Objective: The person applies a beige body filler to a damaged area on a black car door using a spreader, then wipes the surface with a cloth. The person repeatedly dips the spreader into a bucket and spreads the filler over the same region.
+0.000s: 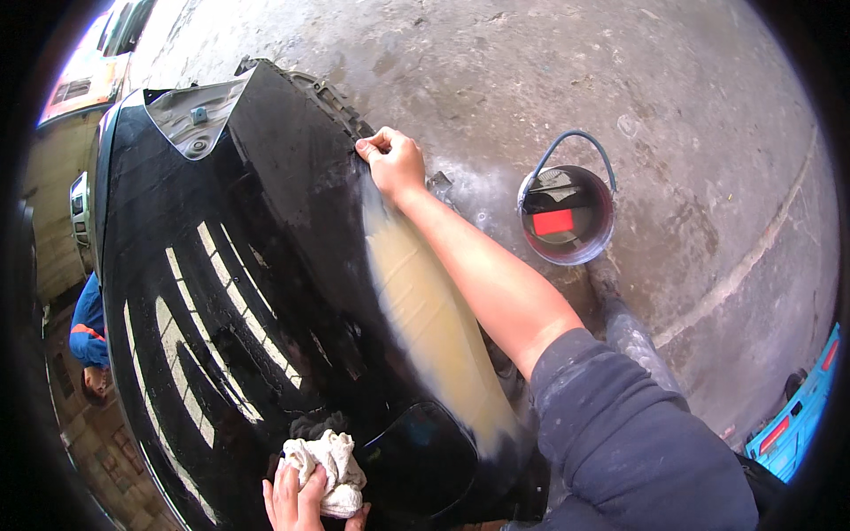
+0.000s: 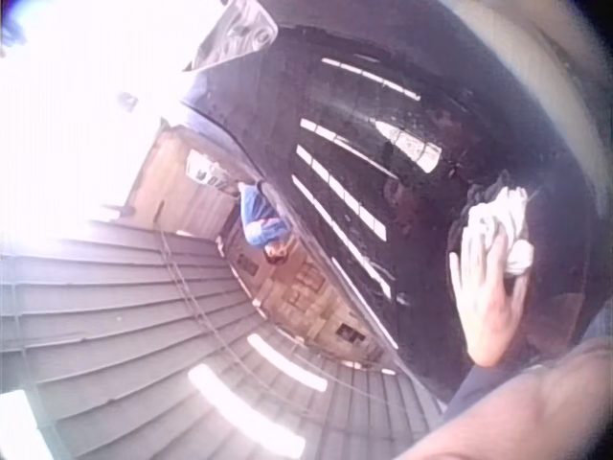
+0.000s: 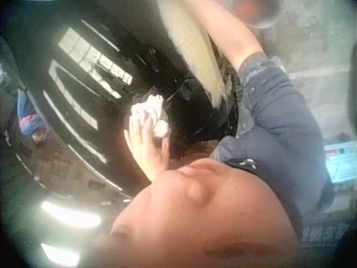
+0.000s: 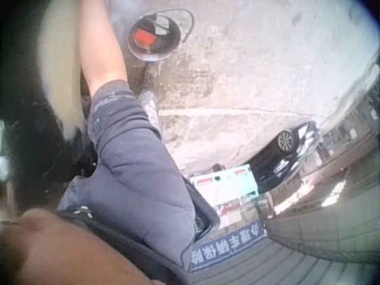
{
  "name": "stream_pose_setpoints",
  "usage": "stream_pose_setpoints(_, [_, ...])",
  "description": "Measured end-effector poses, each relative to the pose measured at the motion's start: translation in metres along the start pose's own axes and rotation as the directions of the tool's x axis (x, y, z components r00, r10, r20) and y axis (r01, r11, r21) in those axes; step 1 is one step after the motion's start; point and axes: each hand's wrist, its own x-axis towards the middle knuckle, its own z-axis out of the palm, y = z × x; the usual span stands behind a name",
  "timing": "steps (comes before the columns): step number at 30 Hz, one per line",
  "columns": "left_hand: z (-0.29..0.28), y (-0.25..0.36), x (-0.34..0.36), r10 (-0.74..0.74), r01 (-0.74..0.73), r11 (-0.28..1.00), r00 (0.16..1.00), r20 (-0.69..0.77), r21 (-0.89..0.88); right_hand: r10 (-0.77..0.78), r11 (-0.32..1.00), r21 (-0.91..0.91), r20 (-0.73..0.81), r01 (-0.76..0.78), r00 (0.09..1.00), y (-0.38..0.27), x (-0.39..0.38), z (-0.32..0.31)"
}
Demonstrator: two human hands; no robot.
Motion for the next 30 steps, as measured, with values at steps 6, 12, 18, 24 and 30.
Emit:
stream_pose_setpoints(6, [-0.001, -0.001, 0.001, -0.007, 0.008, 1.0, 1.0, 0.016, -0.022, -0.1, 0.983, -0.148, 0.041, 0.105, 0.994, -0.021, -0.058, -0.021])
stream_pose_setpoints(12, [0.0, -0.001, 0.002, -0.006, 0.006, 1.0, 1.0, 0.004, 0.0, -0.053, 0.993, -0.108, -0.023, 0.051, 0.998, -0.004, -0.003, 0.002])
stream_pose_setpoints(18, [0.0, -0.003, 0.003, -0.017, 0.017, 1.0, 1.0, 0.019, -0.007, -0.08, 0.973, -0.212, 0.033, 0.086, 0.996, -0.013, -0.05, -0.019])
stream_pose_setpoints(24, [0.003, -0.004, 0.001, -0.016, 0.016, 1.0, 1.0, 0.007, 0.004, 0.015, 1.0, 0.004, 0.01, -0.015, 1.0, 0.013, 0.007, -0.001])
stream_pose_setpoints(30, [0.001, -0.006, 0.002, -0.02, 0.02, 1.0, 0.999, 0.037, -0.009, -0.32, 0.907, -0.277, 0.041, 0.319, 0.946, 0.002, -0.051, -0.025])
